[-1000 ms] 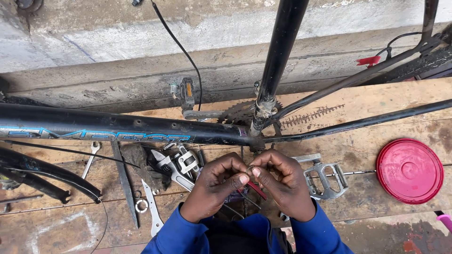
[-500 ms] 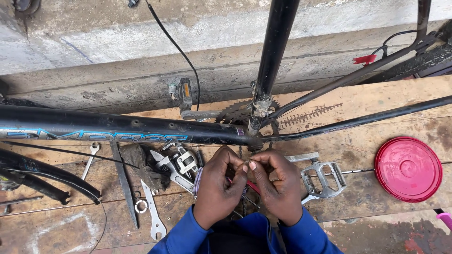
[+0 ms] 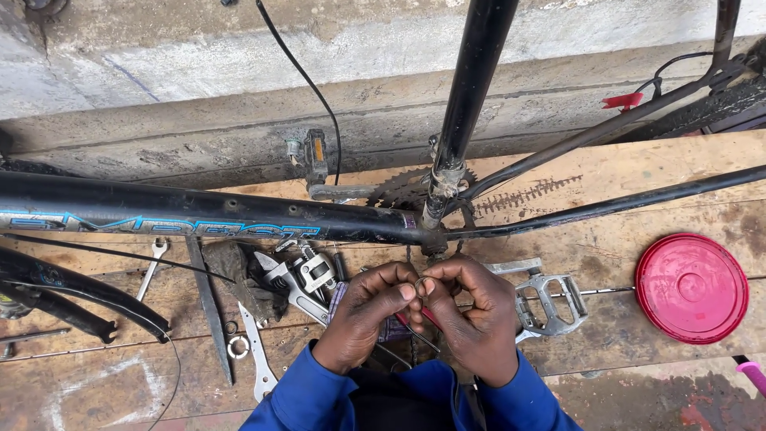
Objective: The person uses a cloth to wipe the bicycle frame and cables, then uses pliers to remove a small metal ring from the frame. The person then uses the pliers to manipulate a small metal wire or clip.
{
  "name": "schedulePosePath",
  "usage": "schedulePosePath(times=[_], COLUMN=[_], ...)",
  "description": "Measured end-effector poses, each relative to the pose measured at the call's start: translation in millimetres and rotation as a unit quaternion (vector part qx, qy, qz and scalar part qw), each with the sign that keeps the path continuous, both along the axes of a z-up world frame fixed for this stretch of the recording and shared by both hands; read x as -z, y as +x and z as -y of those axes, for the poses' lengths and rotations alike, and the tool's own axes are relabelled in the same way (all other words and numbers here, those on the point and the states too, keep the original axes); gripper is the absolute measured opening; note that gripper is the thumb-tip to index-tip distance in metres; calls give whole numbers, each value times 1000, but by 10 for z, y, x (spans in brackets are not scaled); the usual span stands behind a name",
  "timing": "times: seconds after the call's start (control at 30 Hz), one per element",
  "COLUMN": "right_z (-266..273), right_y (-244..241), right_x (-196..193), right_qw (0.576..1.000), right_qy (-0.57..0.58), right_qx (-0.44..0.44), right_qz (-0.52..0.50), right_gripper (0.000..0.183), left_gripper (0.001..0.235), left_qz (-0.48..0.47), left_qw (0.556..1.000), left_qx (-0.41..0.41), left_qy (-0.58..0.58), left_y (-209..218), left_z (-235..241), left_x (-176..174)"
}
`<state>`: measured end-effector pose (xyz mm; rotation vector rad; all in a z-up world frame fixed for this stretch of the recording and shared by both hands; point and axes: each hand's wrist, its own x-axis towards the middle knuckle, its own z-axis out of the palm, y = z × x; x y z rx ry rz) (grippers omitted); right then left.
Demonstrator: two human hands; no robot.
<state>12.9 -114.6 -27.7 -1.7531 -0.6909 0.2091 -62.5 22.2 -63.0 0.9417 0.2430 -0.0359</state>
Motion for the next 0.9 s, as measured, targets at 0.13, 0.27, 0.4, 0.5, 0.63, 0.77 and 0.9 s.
schedulePosePath(times=[0.13, 0.27, 0.4, 0.5, 0.63, 0.77, 0.9], right_z=[7, -9, 11, 35, 61, 113, 126], right_y=[-3, -19, 14, 55, 123, 188, 178], right_x=[53, 66, 133, 165, 199, 181, 204], right_qw=[999, 997, 998, 998, 982, 970, 972], right_qy=[-28, -34, -39, -40, -7, 27, 14], right_qx=[27, 53, 43, 22, -29, -72, -82], right_qz=[28, 37, 31, -32, -188, -231, -219], right_gripper=[8, 8, 11, 12, 13, 19, 19], left_gripper=[13, 13, 21, 20, 9, 15, 17], left_qz=[31, 74, 85, 101, 88, -3, -12], left_qw=[999, 993, 932, 831, 805, 994, 998], left_qx=[-7, -49, -107, -143, -176, -59, -18], left_qy=[20, 73, 336, 528, 560, 95, 63], left_y=[20, 46, 97, 108, 93, 27, 9], left_z=[22, 83, 59, 86, 75, 18, 2], left_x=[72, 69, -122, -90, -106, 83, -48])
